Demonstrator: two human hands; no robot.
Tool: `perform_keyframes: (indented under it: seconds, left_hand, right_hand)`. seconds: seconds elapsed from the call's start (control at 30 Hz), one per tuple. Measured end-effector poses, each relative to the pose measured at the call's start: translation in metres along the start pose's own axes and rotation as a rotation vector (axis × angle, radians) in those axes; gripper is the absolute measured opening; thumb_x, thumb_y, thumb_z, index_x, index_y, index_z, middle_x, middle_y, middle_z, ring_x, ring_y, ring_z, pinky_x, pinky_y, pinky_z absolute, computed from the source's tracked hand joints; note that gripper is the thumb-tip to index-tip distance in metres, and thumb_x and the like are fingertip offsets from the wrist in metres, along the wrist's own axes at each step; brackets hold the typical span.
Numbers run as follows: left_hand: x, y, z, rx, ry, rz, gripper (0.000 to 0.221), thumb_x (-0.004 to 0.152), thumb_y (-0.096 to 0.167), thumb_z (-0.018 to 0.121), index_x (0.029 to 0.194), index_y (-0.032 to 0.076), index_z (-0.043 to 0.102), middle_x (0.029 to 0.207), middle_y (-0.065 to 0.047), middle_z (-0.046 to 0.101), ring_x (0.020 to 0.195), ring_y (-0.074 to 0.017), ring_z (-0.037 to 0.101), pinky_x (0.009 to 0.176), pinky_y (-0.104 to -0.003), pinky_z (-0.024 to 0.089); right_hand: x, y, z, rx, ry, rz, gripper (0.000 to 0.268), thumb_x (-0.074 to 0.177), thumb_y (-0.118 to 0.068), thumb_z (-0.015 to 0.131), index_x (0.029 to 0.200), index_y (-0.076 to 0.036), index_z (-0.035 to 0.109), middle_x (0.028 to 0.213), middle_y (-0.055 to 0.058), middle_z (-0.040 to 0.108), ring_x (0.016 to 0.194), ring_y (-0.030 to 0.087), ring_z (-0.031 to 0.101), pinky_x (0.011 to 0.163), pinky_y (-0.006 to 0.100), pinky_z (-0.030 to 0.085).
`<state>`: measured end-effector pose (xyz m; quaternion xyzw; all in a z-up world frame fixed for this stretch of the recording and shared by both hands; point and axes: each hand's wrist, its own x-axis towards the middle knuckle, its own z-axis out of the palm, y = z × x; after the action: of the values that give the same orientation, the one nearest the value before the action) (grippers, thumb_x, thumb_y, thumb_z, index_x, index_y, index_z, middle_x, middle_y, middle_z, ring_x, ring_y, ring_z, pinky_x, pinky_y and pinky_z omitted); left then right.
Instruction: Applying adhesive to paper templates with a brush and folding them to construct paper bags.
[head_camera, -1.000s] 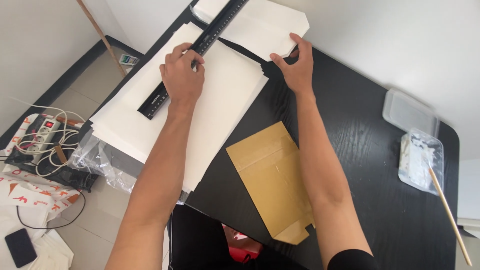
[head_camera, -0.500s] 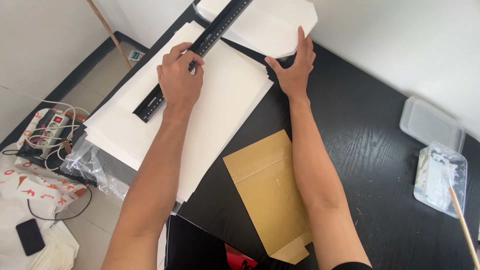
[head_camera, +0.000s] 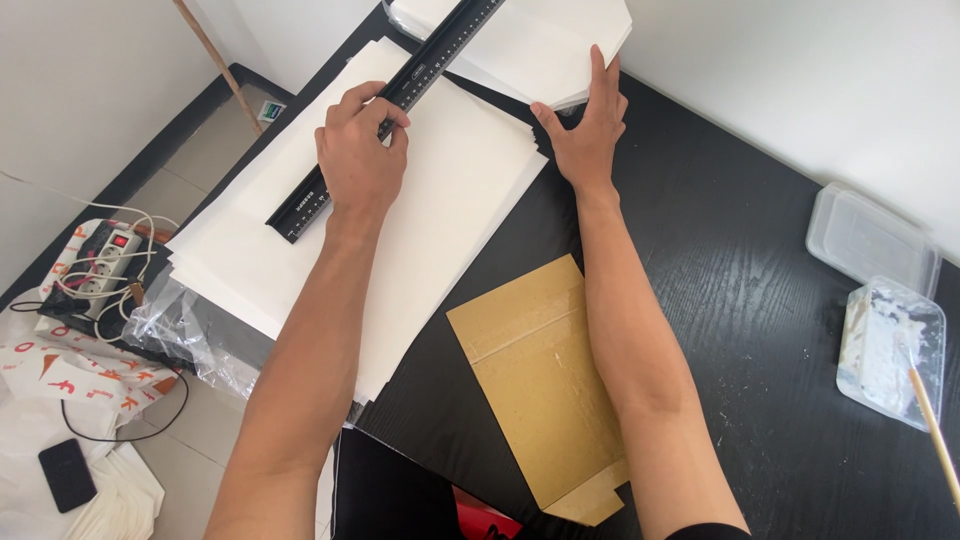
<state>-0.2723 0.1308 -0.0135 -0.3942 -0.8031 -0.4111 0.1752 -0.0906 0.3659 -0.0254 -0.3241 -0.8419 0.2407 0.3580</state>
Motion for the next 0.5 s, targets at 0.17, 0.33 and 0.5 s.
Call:
perform_keyframes:
  seconds: [0.17,0.33,0.5]
  left_hand:
    - [0.000,-0.001,0.002,0.003,0.004,0.001,0.022,0.083,0.001,0.072,0.087,0.022,0.070,0.130,0.003,0.066,0.099,-0.0243,0.063,0.078,-0.044,0.046]
    - [-0.001,0.000,0.001,-0.003,-0.004,-0.009,0.023,0.082,0.000,0.072,0.086,0.022,0.070,0.129,0.003,0.065,0.100,-0.0237,0.063,0.079,-0.045,0.047]
    - [-0.001,0.004,-0.001,-0.030,-0.052,-0.040,0.021,0.084,0.002,0.069,0.085,0.022,0.070,0.130,0.002,0.066,0.100,-0.0235,0.062,0.083,-0.047,0.046]
  right_hand:
    - [0.001,0.008,0.003,0.037,-0.010,-0.049,0.096,0.103,-0.066,0.073,0.167,-0.031,0.011,0.176,0.011,0.003,0.160,0.043,0.026,0.121,0.066,0.023]
    - [0.001,0.013,0.005,0.049,0.006,-0.135,0.097,0.107,-0.066,0.069,0.169,-0.026,0.006,0.177,0.012,0.000,0.167,0.034,0.020,0.131,0.061,0.013]
    - [0.002,0.011,0.004,0.027,0.019,-0.155,0.090,0.107,-0.066,0.067,0.168,-0.025,0.014,0.176,0.013,0.003,0.165,0.035,0.024,0.130,0.058,0.020]
